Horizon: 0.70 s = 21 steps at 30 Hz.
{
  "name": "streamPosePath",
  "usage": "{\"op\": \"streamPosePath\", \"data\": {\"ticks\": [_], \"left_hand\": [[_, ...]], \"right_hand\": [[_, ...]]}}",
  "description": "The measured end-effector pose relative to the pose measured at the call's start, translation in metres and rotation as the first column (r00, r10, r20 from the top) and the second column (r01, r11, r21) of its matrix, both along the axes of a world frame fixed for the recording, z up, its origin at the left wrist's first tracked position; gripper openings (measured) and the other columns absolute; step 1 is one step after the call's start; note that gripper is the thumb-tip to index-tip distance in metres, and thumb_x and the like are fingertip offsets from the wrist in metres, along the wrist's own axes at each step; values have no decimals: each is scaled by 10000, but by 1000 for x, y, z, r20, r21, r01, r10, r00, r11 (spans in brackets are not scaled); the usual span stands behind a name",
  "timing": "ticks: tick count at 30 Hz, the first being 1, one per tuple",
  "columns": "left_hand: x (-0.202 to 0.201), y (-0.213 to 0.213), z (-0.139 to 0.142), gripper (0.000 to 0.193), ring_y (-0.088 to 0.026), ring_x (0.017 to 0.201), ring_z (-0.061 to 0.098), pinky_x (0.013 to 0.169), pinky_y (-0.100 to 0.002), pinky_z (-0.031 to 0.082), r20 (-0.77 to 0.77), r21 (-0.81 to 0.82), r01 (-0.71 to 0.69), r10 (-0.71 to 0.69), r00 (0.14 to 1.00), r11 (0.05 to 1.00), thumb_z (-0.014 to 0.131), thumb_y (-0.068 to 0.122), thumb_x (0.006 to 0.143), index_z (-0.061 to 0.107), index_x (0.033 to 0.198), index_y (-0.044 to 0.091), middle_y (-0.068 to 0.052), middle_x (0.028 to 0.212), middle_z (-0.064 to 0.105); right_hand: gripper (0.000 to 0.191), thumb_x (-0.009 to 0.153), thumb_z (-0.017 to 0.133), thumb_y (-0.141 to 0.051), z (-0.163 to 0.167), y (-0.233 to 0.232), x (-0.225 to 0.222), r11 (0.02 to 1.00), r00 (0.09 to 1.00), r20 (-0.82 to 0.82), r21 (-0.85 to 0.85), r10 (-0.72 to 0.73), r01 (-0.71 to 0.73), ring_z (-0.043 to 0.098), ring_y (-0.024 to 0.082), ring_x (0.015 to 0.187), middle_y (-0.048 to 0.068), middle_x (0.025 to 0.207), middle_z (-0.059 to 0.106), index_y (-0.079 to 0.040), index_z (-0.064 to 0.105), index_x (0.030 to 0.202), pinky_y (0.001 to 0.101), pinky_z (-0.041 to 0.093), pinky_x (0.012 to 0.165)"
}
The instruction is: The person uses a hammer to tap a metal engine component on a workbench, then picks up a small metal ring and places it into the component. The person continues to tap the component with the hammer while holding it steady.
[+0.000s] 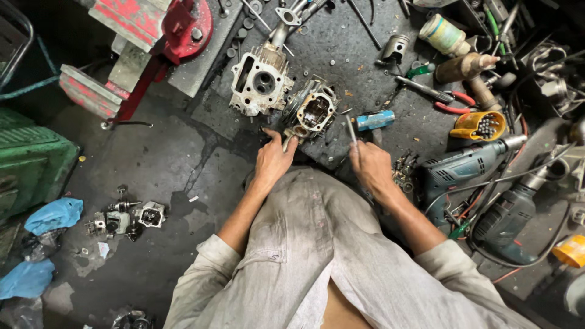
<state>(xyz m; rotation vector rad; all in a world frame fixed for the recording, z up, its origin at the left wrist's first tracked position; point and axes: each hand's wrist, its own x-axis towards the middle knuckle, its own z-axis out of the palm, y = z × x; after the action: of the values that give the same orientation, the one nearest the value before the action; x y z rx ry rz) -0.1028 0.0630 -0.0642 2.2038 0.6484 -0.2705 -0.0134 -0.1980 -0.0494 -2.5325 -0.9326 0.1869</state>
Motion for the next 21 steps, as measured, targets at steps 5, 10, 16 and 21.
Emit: {"op": "streamPosePath", "data": {"ticks": [5,10,16,21], "left_hand": [[-2,-3,-3,899,-508,851,694,786,-566,544,-24,-6,-27,27,999,1000,542,479,981,275,1416,-261,-344,897,701],[-2,-2,-4,900,-511,846,692,785,-568,548,-20,6,-24,24,1000,1000,546,485,991,281,1412,-265,-354,888,694],[-3,-1,-4,914,-513,830,695,777,-573,549,-16,15,-33,33,999,999,547,492,991,270,1419,-267,-363,875,691],[-2,-3,-2,907,-520,824,688,763,-580,545,-41,21,-37,38,998,999,546,488,983,271,1435,-248,-367,876,687]], "right_hand": [[303,1072,406,-256,7,-12,1,820,973,86,556,-216,133,595,318,674,131,803,592,-33,596,996,454,484,620],[321,1089,486,-311,6,0,2,975,999,43,223,-33,23,577,343,643,146,764,593,-53,568,917,464,464,574],[262,1099,527,-186,11,-5,1,996,996,22,13,-86,86,544,383,634,182,729,548,-44,542,880,508,443,589],[249,1082,419,-180,5,-16,0,774,994,-43,624,-104,108,483,313,611,146,753,530,-37,476,886,441,409,552]]}}
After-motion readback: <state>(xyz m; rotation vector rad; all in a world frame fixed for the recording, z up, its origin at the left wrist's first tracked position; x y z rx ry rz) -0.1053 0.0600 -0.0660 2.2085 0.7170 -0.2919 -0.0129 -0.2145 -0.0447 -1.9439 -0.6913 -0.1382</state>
